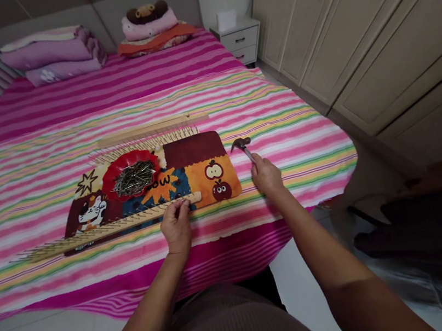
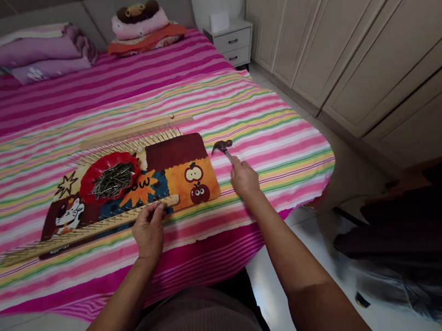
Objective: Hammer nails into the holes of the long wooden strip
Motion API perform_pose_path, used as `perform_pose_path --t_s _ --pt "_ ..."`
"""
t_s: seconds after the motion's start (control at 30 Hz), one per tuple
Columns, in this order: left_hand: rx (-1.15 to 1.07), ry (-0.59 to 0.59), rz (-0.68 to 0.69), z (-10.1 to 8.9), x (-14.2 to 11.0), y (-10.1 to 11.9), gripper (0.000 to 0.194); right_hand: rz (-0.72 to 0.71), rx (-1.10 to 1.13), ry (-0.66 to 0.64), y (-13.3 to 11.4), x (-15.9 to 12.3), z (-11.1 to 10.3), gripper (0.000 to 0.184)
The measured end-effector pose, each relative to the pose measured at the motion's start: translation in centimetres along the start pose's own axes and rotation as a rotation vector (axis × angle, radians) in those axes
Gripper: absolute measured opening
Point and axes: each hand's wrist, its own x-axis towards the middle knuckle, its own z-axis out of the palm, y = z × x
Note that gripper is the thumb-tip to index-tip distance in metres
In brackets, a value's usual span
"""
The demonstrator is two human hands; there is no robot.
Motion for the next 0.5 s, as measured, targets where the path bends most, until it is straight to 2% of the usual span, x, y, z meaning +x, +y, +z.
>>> perform_pose_path --t_s 0.27,0.4,0.5 --pt "0.1 0.014 0.026 0.33 0.12 0.15 0.026 0.004 0.002 0.01 -0.22 -0.19 -0.16 0.045" --pt "0.168 0.027 0.13 0.41 0.11 0.18 0.022 -0.002 0.031 0.035 0.04 0.0 -0.09 0.046" --pt "0.236 0.044 0.227 0.42 0.08 0.11 0.019 -0.042 0.155 0.067 0.35 -0.3 -0.35 0.047"
